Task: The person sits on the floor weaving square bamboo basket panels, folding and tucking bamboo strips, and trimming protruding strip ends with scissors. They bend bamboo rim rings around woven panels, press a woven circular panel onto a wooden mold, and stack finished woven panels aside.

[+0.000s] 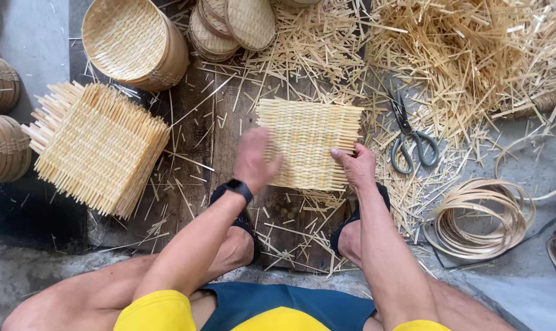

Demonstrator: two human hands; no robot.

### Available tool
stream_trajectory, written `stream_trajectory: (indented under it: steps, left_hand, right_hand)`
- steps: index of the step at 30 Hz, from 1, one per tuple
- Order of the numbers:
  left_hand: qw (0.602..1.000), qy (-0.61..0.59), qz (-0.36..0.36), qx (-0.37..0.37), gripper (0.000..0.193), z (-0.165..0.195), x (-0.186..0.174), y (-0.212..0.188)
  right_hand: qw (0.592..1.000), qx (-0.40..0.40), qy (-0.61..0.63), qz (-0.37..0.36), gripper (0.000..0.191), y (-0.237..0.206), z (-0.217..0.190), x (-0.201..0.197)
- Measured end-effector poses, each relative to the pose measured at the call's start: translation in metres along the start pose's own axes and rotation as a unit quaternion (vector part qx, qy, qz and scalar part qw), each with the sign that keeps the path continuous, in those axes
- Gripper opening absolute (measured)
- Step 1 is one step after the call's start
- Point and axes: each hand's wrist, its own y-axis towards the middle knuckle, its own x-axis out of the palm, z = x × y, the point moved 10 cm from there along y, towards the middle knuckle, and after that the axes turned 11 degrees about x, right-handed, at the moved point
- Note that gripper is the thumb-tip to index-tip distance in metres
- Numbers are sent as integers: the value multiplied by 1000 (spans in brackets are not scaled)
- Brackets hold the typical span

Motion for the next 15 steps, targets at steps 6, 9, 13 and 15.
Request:
stream_trajectory:
  steps: [6,9,13,15]
  left_hand:
    - [834,-374,-26,-405,57,-95,47,-9]
    - [820,-392,-27,-416,47,-96,52,-14]
    - [826,-368,-37,-425,44,-95,52,-21]
    - [825,-373,-29,-422,47,-95,51,-21]
  right_hand:
    - [994,-29,-80,71,32,-8,-7,-4]
    - [994,-30,-76,76,33,-11,-9,-4]
    - [986,-16,-126,108,35,-18,-11,-9]
    - [982,6,-142,120,37,-21,-4,-11]
